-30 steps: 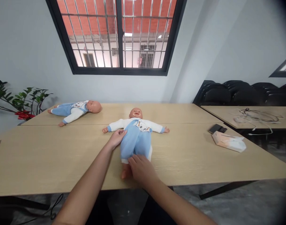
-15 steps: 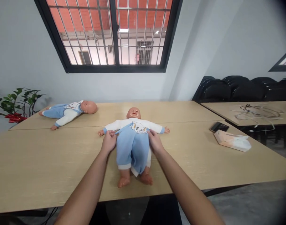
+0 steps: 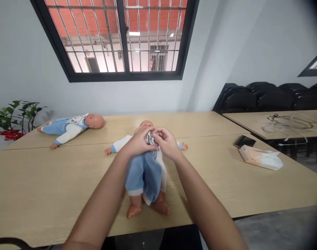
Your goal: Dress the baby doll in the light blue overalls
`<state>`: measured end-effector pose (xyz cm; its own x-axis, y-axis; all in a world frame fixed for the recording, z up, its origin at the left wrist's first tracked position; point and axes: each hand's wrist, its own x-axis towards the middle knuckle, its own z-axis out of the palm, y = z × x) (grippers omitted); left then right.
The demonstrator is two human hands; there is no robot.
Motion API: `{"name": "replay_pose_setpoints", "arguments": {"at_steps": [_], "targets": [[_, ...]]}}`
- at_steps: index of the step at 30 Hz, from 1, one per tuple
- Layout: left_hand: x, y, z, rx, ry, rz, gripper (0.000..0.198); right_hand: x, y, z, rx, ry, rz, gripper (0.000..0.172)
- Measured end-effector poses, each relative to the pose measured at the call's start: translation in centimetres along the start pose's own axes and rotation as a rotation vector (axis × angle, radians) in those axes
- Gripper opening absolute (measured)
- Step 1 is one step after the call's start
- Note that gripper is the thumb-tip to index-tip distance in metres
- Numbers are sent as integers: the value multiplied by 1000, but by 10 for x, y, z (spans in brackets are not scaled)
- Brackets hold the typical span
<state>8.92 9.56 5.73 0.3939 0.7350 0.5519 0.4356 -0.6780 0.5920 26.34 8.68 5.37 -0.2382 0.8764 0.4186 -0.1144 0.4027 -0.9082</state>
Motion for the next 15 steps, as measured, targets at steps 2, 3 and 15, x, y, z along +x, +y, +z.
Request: {"name": "replay_pose_setpoints", "arguments": {"at_steps": [2, 3, 15], "targets": [[9, -2, -3, -12, -103, -45, 54, 0, 1, 3, -9, -3, -13, 36], [10, -6, -5, -14, -129, -80, 43, -2, 6, 2, -3, 24, -18, 38], [-1, -30, -24, -237, -248, -296, 53, -32, 59, -21, 145, -204, 284, 44]]}}
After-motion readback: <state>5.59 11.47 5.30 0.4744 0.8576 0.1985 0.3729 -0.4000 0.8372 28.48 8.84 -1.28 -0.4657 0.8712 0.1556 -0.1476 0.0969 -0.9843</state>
